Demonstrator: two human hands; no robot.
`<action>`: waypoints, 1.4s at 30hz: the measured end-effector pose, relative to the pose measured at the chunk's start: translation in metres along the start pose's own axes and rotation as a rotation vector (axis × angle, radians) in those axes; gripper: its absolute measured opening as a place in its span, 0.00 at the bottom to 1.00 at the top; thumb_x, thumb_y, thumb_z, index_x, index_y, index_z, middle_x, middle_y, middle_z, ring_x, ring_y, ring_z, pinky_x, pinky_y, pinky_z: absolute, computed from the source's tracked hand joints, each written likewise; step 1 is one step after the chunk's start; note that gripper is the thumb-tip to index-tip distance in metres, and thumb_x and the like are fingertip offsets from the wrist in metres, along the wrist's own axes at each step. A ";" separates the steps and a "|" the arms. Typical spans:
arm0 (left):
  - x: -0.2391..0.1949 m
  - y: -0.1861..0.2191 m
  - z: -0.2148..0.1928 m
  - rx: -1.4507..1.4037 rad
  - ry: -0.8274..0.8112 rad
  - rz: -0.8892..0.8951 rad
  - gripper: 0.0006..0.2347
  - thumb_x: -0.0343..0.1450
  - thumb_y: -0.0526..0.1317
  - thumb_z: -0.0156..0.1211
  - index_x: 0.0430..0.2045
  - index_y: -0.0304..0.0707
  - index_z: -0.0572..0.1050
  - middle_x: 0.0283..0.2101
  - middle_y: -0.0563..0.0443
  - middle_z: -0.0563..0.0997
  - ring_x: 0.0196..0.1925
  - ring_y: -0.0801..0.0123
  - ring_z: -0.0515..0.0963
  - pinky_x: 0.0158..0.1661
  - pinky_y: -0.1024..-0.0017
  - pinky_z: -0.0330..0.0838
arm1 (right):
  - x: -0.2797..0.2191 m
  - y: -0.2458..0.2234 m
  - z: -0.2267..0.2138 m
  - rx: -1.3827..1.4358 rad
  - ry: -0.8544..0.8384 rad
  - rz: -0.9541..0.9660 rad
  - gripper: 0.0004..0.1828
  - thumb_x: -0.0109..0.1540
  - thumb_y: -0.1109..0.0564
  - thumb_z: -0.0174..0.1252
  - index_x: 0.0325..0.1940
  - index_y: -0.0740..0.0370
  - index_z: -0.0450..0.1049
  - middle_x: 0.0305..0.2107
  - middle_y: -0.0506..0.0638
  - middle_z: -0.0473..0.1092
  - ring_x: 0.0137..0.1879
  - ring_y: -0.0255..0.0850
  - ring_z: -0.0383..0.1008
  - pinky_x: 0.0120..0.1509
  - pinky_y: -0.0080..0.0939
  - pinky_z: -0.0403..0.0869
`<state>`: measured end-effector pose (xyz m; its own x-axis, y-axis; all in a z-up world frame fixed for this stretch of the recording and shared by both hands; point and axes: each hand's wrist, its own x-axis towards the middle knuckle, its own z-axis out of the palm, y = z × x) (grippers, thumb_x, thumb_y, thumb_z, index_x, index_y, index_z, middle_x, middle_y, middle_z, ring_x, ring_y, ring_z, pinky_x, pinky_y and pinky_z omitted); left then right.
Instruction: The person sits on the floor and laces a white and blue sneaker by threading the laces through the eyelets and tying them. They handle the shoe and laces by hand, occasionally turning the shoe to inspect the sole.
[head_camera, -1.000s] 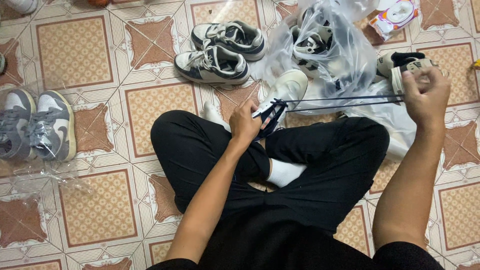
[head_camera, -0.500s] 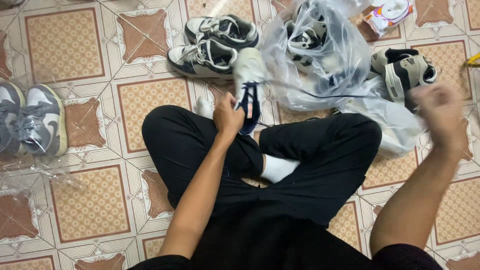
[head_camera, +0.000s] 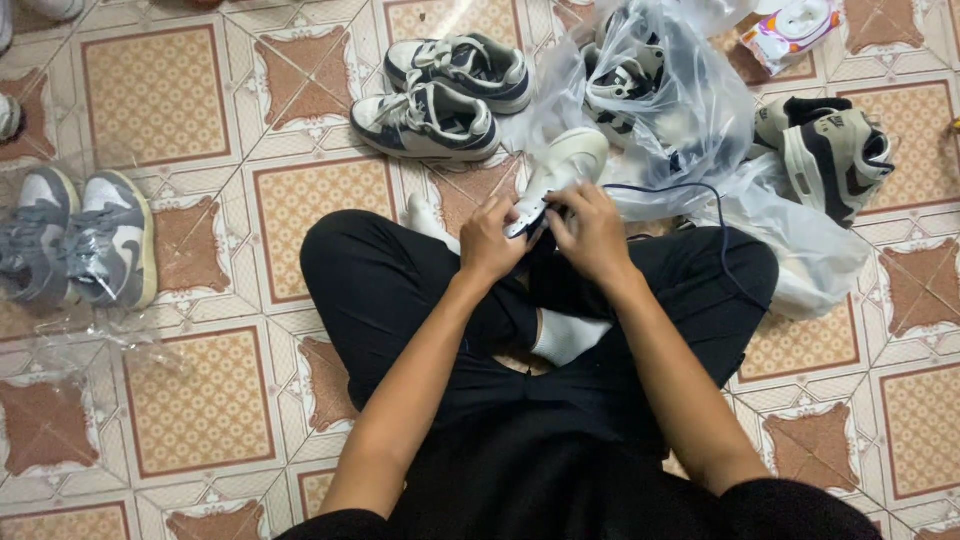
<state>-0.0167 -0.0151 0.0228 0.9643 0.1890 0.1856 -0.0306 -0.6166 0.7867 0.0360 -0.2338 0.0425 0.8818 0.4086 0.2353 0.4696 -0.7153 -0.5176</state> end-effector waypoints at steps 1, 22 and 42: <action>-0.001 -0.001 0.003 -0.004 0.021 0.011 0.10 0.66 0.38 0.78 0.34 0.49 0.79 0.38 0.46 0.88 0.46 0.38 0.93 0.49 0.43 0.88 | 0.009 0.005 0.011 -0.054 0.042 -0.054 0.15 0.68 0.53 0.81 0.59 0.41 0.91 0.44 0.45 0.79 0.54 0.52 0.85 0.60 0.53 0.83; 0.008 -0.033 0.016 0.017 0.005 -0.204 0.06 0.70 0.39 0.72 0.34 0.51 0.78 0.36 0.45 0.85 0.46 0.32 0.91 0.48 0.35 0.86 | 0.057 0.049 0.028 -0.003 0.206 -0.171 0.10 0.66 0.67 0.71 0.50 0.58 0.83 0.38 0.55 0.77 0.45 0.59 0.87 0.43 0.52 0.86; 0.009 0.003 -0.003 0.011 -0.043 -0.068 0.10 0.67 0.37 0.72 0.35 0.50 0.75 0.37 0.45 0.81 0.48 0.34 0.90 0.49 0.39 0.87 | 0.060 -0.009 0.023 0.132 -0.067 0.054 0.25 0.75 0.46 0.78 0.71 0.53 0.75 0.24 0.52 0.79 0.38 0.59 0.85 0.54 0.57 0.80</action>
<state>-0.0093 -0.0124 0.0284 0.9744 0.1982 0.1064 0.0383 -0.6121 0.7899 0.0841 -0.1899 0.0420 0.8988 0.4114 0.1513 0.4077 -0.6583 -0.6328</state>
